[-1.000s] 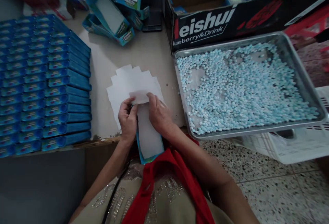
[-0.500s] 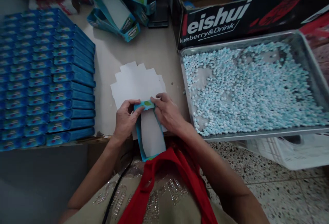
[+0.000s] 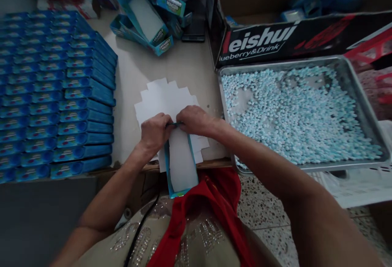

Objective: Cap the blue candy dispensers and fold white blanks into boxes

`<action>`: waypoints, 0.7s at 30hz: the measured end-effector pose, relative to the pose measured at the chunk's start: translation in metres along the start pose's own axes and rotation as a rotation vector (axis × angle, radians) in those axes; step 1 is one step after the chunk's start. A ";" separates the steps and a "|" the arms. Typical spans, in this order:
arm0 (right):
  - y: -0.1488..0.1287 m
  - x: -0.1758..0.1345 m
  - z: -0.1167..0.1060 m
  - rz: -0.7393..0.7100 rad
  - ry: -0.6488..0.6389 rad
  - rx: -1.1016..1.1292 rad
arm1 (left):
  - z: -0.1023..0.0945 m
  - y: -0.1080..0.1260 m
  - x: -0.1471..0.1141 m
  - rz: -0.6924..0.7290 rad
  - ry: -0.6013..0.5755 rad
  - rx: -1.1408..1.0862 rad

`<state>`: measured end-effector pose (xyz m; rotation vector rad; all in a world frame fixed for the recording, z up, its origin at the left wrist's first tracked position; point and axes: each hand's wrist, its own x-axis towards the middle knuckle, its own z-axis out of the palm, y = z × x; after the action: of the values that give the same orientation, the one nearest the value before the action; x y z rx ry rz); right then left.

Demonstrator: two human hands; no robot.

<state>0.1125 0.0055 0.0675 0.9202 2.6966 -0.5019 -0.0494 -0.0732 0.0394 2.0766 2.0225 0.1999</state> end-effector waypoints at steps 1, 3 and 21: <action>-0.001 0.001 -0.001 0.010 -0.001 -0.003 | 0.001 0.000 -0.002 0.006 0.014 -0.007; -0.005 0.003 0.000 0.032 0.005 -0.012 | 0.003 0.000 -0.006 0.014 0.040 -0.022; 0.004 -0.025 0.018 0.513 0.152 0.053 | 0.012 0.044 -0.059 0.041 0.054 0.082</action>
<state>0.1362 -0.0124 0.0590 1.6538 2.4344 -0.4027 -0.0061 -0.1339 0.0434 2.1858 2.0538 0.1853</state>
